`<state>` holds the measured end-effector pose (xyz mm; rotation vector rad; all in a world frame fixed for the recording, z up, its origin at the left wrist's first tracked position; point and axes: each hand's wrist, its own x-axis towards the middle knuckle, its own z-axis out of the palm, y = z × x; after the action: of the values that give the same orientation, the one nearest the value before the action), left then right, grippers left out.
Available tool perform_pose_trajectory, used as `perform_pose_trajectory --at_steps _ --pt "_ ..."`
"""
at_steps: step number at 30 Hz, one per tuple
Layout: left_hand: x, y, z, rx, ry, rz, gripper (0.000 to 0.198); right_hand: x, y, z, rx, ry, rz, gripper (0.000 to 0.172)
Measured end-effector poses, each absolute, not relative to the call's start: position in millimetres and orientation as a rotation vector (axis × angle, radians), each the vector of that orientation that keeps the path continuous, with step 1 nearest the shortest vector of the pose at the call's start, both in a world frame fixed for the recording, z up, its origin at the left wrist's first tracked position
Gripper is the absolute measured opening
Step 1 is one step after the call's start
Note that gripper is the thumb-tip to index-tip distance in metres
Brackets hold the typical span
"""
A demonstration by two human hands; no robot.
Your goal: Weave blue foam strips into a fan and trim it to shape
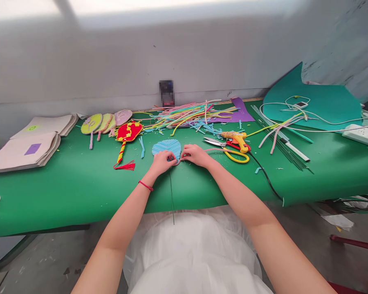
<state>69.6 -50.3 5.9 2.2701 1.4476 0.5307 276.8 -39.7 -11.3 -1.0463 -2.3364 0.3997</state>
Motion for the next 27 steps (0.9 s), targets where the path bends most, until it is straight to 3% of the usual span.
perform_pose_trajectory --at_steps 27 --pt "71.2 -48.9 2.7 2.284 1.456 0.511 0.013 273.4 -40.7 -15.0 -1.117 -2.311 0.339 0.006"
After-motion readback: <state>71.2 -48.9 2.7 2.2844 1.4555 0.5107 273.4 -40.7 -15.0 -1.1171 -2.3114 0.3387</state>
